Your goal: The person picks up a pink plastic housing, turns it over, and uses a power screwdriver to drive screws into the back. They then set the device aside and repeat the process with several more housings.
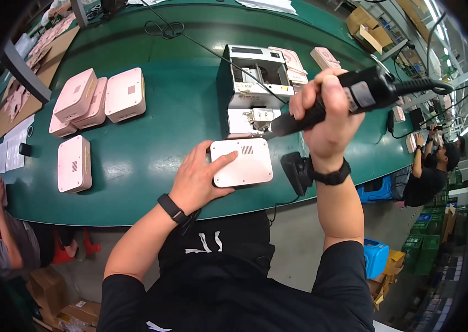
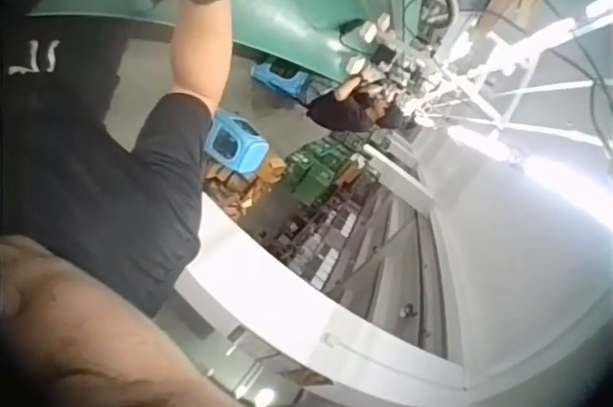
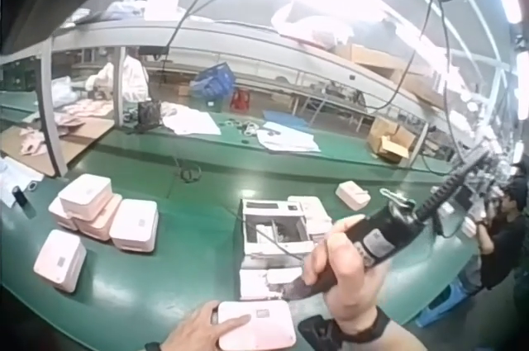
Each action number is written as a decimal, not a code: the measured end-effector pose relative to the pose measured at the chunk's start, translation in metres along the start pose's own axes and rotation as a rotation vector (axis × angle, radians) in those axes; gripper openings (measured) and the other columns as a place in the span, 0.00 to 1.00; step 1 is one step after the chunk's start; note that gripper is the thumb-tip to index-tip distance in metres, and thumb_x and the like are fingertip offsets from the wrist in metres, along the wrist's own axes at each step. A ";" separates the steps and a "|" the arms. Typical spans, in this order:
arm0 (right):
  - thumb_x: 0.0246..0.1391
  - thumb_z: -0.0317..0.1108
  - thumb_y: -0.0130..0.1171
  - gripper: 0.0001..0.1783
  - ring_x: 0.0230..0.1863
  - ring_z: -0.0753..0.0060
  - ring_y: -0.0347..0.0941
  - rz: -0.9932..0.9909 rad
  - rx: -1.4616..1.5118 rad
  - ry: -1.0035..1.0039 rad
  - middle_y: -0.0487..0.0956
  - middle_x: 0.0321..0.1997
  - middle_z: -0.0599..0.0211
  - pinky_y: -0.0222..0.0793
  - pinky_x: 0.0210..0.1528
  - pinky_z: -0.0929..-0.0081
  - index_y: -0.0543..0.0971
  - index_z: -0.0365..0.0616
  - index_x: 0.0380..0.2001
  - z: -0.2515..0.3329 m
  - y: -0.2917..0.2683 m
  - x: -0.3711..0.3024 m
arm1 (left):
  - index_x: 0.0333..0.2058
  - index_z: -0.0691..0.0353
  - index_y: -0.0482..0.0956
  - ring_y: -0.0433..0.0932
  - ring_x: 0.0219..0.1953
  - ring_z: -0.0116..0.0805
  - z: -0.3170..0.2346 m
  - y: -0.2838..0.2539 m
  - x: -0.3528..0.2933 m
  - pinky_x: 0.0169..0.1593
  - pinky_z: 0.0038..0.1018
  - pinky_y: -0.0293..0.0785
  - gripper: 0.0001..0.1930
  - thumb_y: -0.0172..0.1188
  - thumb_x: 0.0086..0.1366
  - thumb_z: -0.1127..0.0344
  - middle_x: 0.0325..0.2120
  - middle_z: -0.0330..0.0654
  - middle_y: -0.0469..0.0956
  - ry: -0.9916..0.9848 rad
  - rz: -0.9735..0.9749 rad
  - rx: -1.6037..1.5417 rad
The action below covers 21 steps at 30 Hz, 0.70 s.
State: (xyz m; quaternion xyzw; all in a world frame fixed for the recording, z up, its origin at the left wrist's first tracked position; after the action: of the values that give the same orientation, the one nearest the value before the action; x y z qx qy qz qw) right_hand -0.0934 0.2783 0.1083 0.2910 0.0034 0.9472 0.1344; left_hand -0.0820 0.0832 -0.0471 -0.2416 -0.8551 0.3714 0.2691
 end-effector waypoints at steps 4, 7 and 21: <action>0.62 0.38 0.51 0.12 0.15 0.72 0.64 -0.022 -0.085 -0.037 0.68 0.18 0.65 0.65 0.21 0.71 0.69 0.39 0.34 -0.012 0.004 0.013 | 0.56 0.41 0.75 0.70 0.53 0.54 0.000 0.000 0.002 0.57 0.42 0.71 0.40 0.79 0.39 0.60 0.53 0.53 0.66 -0.006 0.002 -0.004; 0.62 0.38 0.51 0.12 0.15 0.72 0.64 -0.003 -0.108 0.054 0.68 0.18 0.66 0.66 0.22 0.69 0.69 0.39 0.35 -0.015 0.005 0.012 | 0.57 0.40 0.75 0.70 0.53 0.54 0.003 0.000 0.000 0.57 0.42 0.71 0.40 0.79 0.40 0.59 0.54 0.53 0.65 -0.023 0.006 -0.017; 0.60 0.42 0.55 0.17 0.18 0.73 0.64 0.265 0.099 0.272 0.69 0.20 0.63 0.65 0.24 0.71 0.65 0.41 0.40 0.006 0.031 -0.065 | 0.56 0.38 0.76 0.72 0.52 0.54 0.007 0.003 -0.002 0.56 0.41 0.73 0.38 0.78 0.42 0.59 0.54 0.53 0.65 -0.006 -0.048 -0.072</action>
State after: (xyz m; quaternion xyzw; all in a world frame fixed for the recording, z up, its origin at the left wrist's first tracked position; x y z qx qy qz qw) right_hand -0.0462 0.2309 0.0806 0.1644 0.0298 0.9859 -0.0079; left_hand -0.0844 0.0810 -0.0541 -0.2292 -0.8744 0.3346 0.2664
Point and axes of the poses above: each hand's wrist, its own x-axis towards the middle knuckle, its own y-axis out of the palm, z = x × y, the point moved 4 cm from there along x, towards the middle knuckle
